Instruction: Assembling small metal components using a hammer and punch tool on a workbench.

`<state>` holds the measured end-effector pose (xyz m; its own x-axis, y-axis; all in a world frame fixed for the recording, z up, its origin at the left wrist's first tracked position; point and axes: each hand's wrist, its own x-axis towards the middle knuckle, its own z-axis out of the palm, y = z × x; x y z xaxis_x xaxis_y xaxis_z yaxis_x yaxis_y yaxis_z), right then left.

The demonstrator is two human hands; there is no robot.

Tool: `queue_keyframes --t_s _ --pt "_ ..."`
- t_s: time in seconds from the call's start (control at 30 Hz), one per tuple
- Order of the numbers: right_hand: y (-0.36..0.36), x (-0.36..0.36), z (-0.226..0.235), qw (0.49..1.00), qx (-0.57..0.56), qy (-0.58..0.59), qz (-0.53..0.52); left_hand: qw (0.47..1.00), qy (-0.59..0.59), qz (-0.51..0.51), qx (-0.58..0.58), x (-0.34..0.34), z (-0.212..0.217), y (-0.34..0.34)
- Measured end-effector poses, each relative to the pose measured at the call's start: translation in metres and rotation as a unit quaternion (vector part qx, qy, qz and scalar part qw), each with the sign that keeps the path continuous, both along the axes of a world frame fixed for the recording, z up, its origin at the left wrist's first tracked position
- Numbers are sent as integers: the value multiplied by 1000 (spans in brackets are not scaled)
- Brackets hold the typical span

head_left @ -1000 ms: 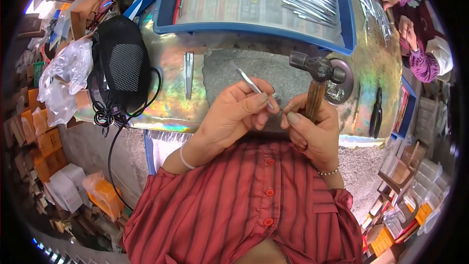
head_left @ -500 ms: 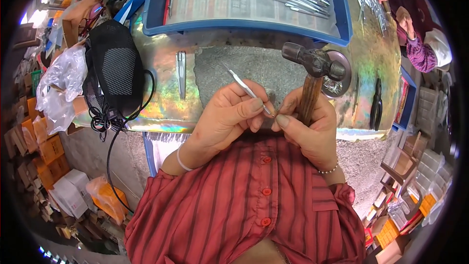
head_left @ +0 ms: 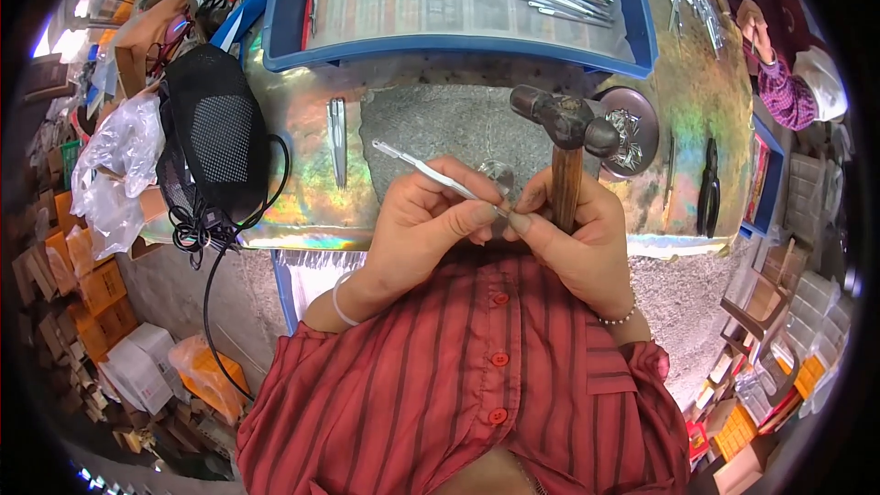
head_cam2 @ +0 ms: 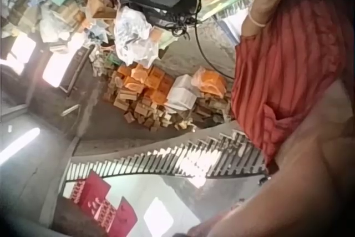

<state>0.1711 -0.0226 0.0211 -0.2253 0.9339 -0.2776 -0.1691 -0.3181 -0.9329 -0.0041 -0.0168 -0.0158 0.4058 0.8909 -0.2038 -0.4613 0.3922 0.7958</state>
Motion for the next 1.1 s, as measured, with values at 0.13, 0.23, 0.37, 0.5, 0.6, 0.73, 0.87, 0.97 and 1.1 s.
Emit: queue_keyframes --t_s 0.13,0.23,0.37,0.5,0.6,0.73,0.87,0.97,1.1 --pt "2 0 -6 995 -46 86 4 994 -87 23 -56 1 -5 -1" --pt "0 -1 -14 991 -49 123 -28 990 -119 34 -68 3 -8 -3" --pt "-2 8 -19 998 -29 45 -44 990 -108 46 -79 1 -7 -2" --pt "-5 12 -17 996 -76 0 -49 992 -92 51 -67 -1 -10 -2" --pt "-7 5 -18 997 -31 -48 -58 993 -89 59 -57 -1 -11 -1" --pt "-7 2 -17 998 -30 -48 -31 995 -77 61 -36 -3 -13 0" --pt "-5 8 -18 996 -42 -58 -55 997 4 71 -7 -4 -12 3" --pt "-8 13 -24 993 -51 -69 -79 996 63 63 23 -7 -14 5" --pt "-13 21 -37 991 -49 -97 -84 987 151 25 38 -3 -10 7"
